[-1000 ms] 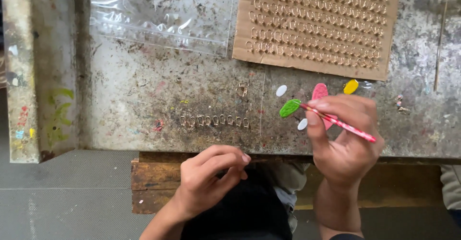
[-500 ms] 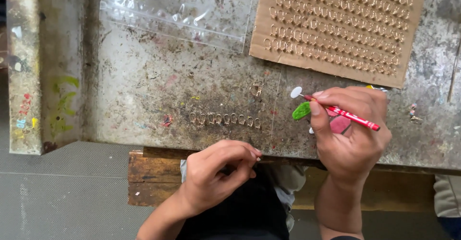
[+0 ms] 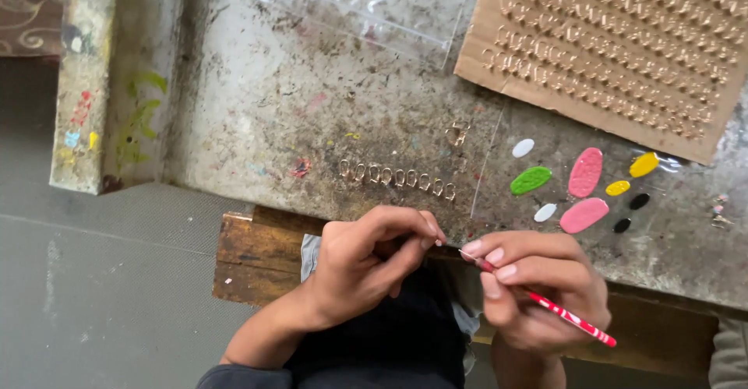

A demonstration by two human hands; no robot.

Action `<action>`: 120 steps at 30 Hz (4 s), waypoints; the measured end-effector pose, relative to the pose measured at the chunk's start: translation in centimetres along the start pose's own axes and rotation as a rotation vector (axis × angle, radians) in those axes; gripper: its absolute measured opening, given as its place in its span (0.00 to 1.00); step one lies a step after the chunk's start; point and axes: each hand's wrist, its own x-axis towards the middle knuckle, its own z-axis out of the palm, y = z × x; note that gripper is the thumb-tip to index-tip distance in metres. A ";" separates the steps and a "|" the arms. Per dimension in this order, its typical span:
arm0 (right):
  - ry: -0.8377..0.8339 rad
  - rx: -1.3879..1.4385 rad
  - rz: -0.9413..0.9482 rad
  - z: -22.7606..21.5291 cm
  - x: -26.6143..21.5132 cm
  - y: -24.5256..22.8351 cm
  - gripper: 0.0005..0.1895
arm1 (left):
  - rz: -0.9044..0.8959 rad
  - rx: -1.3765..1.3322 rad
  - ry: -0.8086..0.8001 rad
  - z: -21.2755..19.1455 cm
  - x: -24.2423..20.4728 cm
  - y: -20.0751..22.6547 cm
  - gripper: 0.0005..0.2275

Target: Applying adhesive or paint to small metal earring components and arranging them on a cardboard sheet.

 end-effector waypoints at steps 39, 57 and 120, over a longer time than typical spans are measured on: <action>-0.047 -0.242 -0.048 1.1 -0.1 -0.5 0.10 | 0.024 0.077 0.026 0.2 -0.1 -0.4 0.04; -0.032 -0.227 -0.032 1.4 -0.2 -0.7 0.09 | 0.034 0.094 0.037 0.3 0.0 -0.4 0.04; -0.037 -0.247 0.004 1.2 -0.6 -0.6 0.09 | 0.013 0.082 -0.003 0.1 -0.3 -0.8 0.05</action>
